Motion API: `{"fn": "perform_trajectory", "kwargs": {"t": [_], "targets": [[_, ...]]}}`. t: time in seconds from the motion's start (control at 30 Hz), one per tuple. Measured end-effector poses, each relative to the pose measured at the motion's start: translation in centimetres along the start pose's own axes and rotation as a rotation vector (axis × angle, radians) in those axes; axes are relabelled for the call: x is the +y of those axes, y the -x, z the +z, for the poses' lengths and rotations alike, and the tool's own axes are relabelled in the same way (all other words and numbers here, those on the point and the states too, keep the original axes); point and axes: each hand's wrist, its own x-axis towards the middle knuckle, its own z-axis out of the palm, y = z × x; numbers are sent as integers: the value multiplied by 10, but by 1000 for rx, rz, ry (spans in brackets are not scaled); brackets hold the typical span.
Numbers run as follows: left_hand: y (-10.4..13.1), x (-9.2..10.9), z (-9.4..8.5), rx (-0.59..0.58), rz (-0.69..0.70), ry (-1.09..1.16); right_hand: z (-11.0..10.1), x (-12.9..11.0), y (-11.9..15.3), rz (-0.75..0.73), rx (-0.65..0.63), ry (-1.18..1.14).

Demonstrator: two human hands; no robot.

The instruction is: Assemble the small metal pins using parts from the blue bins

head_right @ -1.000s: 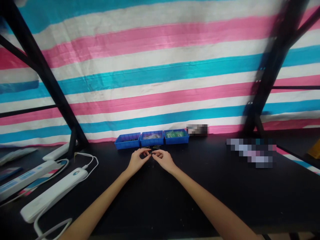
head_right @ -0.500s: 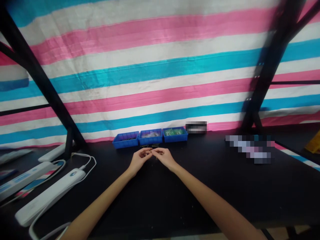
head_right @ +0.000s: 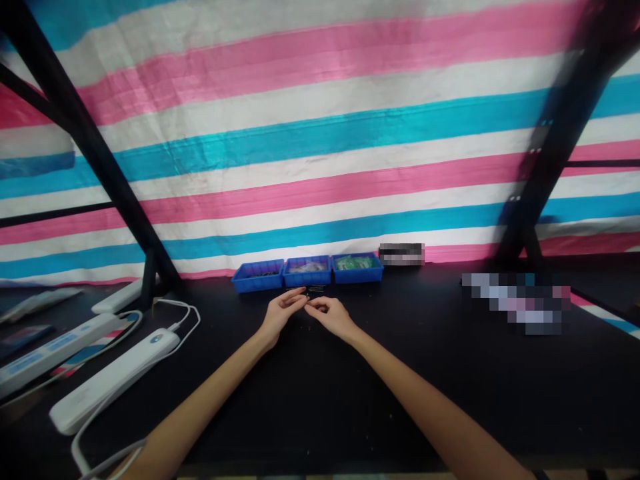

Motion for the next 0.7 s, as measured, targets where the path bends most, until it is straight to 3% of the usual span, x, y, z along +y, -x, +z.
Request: {"fn": "perform_trajectory", "kwargs": {"t": [0.1, 0.33, 0.5, 0.7], "targets": [[1, -2, 2, -18, -3, 12, 0, -1, 0, -15, -12, -6], [1, 2, 3, 108, 87, -7, -2, -9, 2, 71, 51, -197], [1, -2, 4, 1, 33, -55, -4, -13, 2, 118, 166, -240], [3, -12, 3, -157, 97, -285, -3, -8, 1, 76, 133, -236]]}}
